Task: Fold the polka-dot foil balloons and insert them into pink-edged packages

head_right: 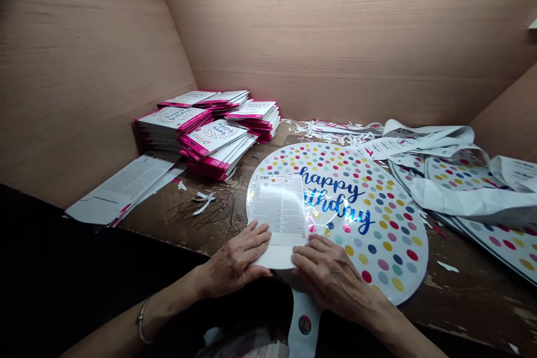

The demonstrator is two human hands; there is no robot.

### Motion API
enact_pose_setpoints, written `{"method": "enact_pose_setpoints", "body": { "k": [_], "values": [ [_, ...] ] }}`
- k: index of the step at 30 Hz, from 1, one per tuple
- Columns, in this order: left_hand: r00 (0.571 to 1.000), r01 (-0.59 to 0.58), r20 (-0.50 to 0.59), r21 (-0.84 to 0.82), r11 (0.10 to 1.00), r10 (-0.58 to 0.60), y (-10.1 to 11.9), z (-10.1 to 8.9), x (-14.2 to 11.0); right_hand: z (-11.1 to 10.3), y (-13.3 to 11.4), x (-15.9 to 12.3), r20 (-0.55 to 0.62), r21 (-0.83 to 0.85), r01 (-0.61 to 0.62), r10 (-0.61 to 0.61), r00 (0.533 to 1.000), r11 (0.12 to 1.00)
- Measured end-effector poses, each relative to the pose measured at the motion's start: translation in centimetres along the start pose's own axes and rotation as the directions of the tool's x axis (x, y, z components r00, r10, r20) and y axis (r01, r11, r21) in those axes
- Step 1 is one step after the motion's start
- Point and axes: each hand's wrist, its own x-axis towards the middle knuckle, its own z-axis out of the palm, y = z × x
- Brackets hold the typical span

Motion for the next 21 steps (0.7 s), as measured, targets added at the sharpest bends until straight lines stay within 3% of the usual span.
{"method": "enact_pose_setpoints", "body": {
  "k": [3,5,8,11,15,18,21],
  "values": [
    [0.987,0.104,-0.114,-0.105,0.989,-0.116,-0.3,0.6,0.6,0.8,0.5,0.8,-0.113,0.044,-0.164,0.168,0.979,0.986],
    [0.948,0.207,-0.216,-0.146,0.967,-0.236,-0.4,1.0,0.9,1.3,0.6,1.3,-0.16,0.073,-0.289,0.297,0.941,0.955],
    [0.907,0.292,-0.241,-0.23,0.928,-0.345,-0.5,1.0,1.3,1.5,0.9,1.7,-0.125,0.116,-0.353,0.366,0.922,0.928],
    [0.953,0.181,-0.204,-0.208,0.961,-0.224,-0.2,0.7,1.0,1.3,1.1,1.2,-0.088,0.074,-0.2,0.206,0.975,0.977],
    [0.984,0.033,-0.176,0.116,0.993,-0.013,0.9,0.9,-0.4,1.1,1.2,-0.2,-0.148,-0.19,0.034,-0.063,0.987,0.981],
    [0.995,0.06,-0.089,0.237,0.97,-0.04,1.7,1.2,-1.3,1.1,1.3,-0.8,-0.12,-0.237,0.037,-0.067,0.991,0.971],
    [0.993,0.105,-0.077,0.222,0.969,-0.089,2.1,1.2,-1.6,0.9,1.5,-0.7,-0.13,-0.15,0.003,-0.022,0.991,0.989]
  ]
}}
